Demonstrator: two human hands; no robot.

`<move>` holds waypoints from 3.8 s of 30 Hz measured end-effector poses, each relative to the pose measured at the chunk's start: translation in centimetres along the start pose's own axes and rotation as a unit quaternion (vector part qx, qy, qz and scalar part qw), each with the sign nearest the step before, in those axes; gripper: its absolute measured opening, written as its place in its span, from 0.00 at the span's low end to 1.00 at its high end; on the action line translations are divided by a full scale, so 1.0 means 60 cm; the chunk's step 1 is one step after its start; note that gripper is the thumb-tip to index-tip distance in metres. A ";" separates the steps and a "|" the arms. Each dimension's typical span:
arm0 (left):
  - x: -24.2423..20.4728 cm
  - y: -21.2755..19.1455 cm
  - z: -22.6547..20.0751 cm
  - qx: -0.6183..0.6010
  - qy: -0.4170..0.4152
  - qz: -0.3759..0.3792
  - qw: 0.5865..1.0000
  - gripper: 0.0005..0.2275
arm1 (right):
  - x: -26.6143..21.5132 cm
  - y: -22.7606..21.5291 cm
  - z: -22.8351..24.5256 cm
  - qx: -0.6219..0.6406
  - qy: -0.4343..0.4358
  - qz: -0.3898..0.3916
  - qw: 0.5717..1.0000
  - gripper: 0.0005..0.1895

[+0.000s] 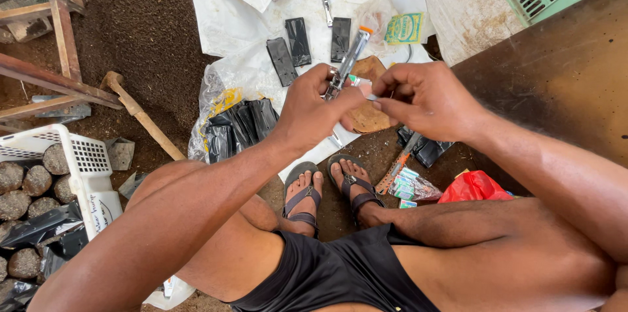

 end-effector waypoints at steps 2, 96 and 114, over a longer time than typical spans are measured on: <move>0.005 -0.011 -0.003 0.025 -0.085 0.014 0.996 0.21 | -0.004 -0.022 0.008 -0.065 -0.072 -0.007 0.995 0.08; 0.012 -0.067 0.058 0.114 -0.179 0.091 0.973 0.20 | 0.052 0.075 -0.070 0.142 -0.006 0.066 0.988 0.13; -0.002 -0.051 0.027 0.273 0.073 -0.028 0.959 0.11 | 0.042 0.059 -0.039 0.091 -0.084 0.031 0.992 0.23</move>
Point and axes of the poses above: each hand's wrist, its own x-axis towards the middle knuckle, its own y-axis out of the palm, z = x × y, the point moved 1 cm from there along x, towards the middle knuckle, and after that the axes turned 4 degrees about -x, right-handed, at the moved point
